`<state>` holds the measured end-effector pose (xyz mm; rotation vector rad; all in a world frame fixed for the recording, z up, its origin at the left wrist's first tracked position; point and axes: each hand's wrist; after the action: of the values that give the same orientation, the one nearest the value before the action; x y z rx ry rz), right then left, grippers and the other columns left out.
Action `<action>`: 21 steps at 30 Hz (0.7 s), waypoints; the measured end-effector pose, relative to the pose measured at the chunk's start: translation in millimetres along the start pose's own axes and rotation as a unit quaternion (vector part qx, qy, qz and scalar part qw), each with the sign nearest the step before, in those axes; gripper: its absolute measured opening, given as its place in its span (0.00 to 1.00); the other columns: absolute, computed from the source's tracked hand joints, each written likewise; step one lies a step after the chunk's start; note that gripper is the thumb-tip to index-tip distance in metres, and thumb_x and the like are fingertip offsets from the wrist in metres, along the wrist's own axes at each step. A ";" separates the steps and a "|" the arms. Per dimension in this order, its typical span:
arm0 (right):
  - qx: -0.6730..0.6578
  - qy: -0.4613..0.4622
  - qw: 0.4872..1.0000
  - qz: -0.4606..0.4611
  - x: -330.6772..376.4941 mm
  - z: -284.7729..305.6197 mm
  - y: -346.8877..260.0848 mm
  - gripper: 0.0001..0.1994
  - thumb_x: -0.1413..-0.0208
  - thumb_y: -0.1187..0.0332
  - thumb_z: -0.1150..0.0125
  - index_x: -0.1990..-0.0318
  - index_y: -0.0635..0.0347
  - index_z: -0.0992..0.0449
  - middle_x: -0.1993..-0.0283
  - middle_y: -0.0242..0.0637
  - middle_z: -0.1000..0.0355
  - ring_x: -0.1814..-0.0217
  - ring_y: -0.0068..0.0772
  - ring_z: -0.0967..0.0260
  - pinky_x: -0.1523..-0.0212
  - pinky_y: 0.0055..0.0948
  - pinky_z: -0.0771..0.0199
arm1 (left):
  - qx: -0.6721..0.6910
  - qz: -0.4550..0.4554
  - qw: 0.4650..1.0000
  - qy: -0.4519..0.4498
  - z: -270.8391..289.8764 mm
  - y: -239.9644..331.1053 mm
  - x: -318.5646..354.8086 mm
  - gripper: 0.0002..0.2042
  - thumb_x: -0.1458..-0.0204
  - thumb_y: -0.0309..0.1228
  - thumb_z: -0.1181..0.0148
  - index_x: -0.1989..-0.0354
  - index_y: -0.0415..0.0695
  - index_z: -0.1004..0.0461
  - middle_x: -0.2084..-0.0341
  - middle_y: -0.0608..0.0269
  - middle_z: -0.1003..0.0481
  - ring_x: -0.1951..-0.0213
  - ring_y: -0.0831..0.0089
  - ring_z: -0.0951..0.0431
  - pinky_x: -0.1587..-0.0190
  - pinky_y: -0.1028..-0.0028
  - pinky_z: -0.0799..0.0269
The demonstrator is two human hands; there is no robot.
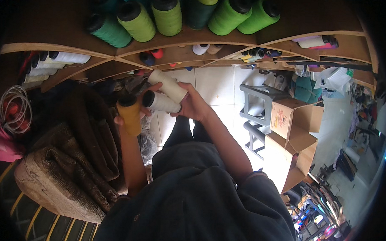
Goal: The person sorts through a cardboard box filled with thread spools and places them onto a wooden shelf. They handle the spools by hand, picking them up from the box and arranging them on the shelf in a repetitive manner.
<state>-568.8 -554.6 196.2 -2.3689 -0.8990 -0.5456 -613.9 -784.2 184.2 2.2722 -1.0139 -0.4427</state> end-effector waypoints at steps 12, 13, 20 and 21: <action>0.287 0.131 0.948 -0.038 -78.4 106.9 -36.1 0.21 0.49 0.47 0.46 0.61 0.56 0.31 0.72 0.32 0.38 0.68 0.28 0.39 0.71 0.24 0.39 | -0.121 0.138 0.979 0.085 55.3 -3.1 -41.8 0.37 0.59 0.42 0.41 0.40 0.40 0.44 0.47 0.52 0.35 0.43 0.60 0.36 0.42 0.53 0.41; 0.310 0.150 0.938 -0.047 -79.9 105.0 -38.9 0.20 0.49 0.45 0.47 0.69 0.55 0.32 0.77 0.30 0.44 0.73 0.25 0.46 0.73 0.23 0.45 | -0.089 0.146 0.982 0.075 59.5 -7.7 -45.9 0.35 0.58 0.41 0.42 0.40 0.40 0.43 0.48 0.54 0.34 0.44 0.60 0.35 0.43 0.53 0.39; 0.384 0.189 0.903 0.047 -98.6 80.5 -46.0 0.26 0.49 0.38 0.50 0.62 0.53 0.27 0.69 0.30 0.34 0.70 0.21 0.41 0.69 0.24 0.38 | 0.008 0.161 0.970 0.182 79.0 -43.6 -43.5 0.29 0.54 0.40 0.44 0.42 0.41 0.40 0.48 0.56 0.33 0.48 0.55 0.31 0.50 0.49 0.32; 0.395 0.196 0.897 0.030 -101.9 79.2 -46.3 0.27 0.48 0.38 0.52 0.60 0.53 0.26 0.68 0.32 0.32 0.68 0.22 0.38 0.68 0.24 0.35 | 0.017 0.154 0.966 0.207 86.8 -49.8 -34.4 0.30 0.54 0.41 0.44 0.43 0.42 0.39 0.47 0.55 0.34 0.48 0.53 0.31 0.49 0.47 0.33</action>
<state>-658.0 -525.5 96.3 -1.4740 -0.6772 -0.4830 -653.7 -766.0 87.8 2.0632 -1.1261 0.1770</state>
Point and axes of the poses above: each hand's wrist, its own x-axis away from the middle knuckle, its own z-axis out of the back of the hand, y = z × x
